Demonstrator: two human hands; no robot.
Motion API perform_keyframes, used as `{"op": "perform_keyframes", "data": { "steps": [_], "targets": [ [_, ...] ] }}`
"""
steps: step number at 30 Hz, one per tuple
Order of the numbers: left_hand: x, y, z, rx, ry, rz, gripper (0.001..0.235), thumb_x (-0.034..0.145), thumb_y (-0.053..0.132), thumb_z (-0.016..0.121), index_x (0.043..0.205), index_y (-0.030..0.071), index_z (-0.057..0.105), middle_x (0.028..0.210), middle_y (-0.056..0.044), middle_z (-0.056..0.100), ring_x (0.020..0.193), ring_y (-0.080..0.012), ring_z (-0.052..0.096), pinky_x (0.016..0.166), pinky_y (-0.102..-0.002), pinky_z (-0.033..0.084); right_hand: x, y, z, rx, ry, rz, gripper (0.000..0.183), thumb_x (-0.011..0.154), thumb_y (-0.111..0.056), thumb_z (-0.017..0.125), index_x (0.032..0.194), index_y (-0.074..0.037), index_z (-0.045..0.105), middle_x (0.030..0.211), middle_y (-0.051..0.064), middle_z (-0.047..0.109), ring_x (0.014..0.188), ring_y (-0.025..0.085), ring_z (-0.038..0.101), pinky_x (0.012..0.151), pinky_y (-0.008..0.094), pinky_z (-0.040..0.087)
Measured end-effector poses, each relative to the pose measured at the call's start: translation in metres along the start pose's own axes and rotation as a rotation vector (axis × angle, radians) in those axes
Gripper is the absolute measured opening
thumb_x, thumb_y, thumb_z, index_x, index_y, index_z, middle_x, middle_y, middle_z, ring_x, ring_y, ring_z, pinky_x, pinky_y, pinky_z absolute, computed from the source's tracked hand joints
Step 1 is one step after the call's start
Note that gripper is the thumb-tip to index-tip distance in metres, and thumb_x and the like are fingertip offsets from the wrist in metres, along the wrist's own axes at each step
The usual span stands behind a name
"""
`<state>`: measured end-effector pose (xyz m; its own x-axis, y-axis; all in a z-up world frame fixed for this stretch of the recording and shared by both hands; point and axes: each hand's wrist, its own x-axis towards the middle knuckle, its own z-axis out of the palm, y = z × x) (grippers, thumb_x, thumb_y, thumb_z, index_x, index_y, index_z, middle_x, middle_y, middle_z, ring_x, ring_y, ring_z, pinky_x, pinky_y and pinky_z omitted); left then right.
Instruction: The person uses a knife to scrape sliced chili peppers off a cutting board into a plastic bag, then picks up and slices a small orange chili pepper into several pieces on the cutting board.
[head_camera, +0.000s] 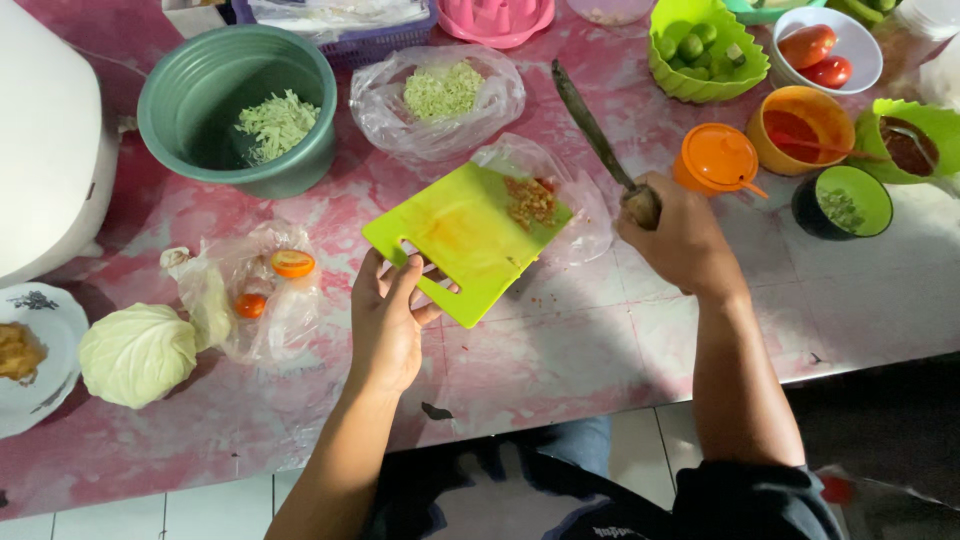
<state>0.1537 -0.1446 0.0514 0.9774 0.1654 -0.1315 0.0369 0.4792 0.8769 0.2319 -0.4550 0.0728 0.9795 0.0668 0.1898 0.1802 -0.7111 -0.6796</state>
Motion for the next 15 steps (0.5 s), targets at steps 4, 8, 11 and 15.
{"op": "perform_keyframes", "data": {
  "steps": [4, 8, 11, 15],
  "targets": [
    [0.001, -0.003, -0.009, -0.065, -0.039, 0.022, 0.025, 0.101, 0.012, 0.058, 0.125, 0.008, 0.053, 0.118, -0.007, 0.065, 0.1, -0.0186, 0.07, 0.077, -0.038, 0.063, -0.032, -0.018, -0.002, 0.022, -0.044, -0.033, 0.03, 0.085, -0.018, 0.079, 0.107, -0.001, 0.066, 0.069, 0.012, 0.057, 0.063, 0.017, 0.05, 0.059, 0.036, 0.047],
    [0.005, -0.009, -0.017, -0.127, -0.067, 0.026, 0.025, 0.102, 0.013, 0.06, 0.125, 0.007, 0.053, 0.114, -0.01, 0.067, 0.092, -0.0204, 0.07, 0.076, -0.038, 0.063, -0.059, -0.032, -0.001, 0.068, -0.254, -0.077, 0.022, 0.089, -0.017, 0.075, 0.102, 0.0, 0.069, 0.069, 0.013, 0.059, 0.063, 0.017, 0.049, 0.06, 0.035, 0.048],
    [0.007, -0.014, -0.02, -0.154, -0.062, 0.018, 0.025, 0.102, 0.013, 0.06, 0.125, 0.007, 0.052, 0.113, -0.011, 0.068, 0.089, -0.021, 0.07, 0.075, -0.038, 0.062, -0.067, -0.037, 0.002, 0.104, -0.349, -0.146, 0.026, 0.086, -0.017, 0.074, 0.107, -0.002, 0.071, 0.072, 0.01, 0.067, 0.062, 0.015, 0.057, 0.061, 0.033, 0.052],
    [0.005, -0.018, -0.022, -0.186, -0.062, 0.03, 0.028, 0.101, 0.011, 0.061, 0.127, 0.005, 0.052, 0.115, -0.011, 0.066, 0.092, -0.0202, 0.07, 0.078, -0.038, 0.063, -0.066, -0.038, 0.002, 0.077, -0.454, -0.123, 0.027, 0.088, -0.02, 0.072, 0.109, -0.004, 0.071, 0.075, 0.009, 0.068, 0.063, 0.018, 0.059, 0.063, 0.035, 0.052]
  ]
}}
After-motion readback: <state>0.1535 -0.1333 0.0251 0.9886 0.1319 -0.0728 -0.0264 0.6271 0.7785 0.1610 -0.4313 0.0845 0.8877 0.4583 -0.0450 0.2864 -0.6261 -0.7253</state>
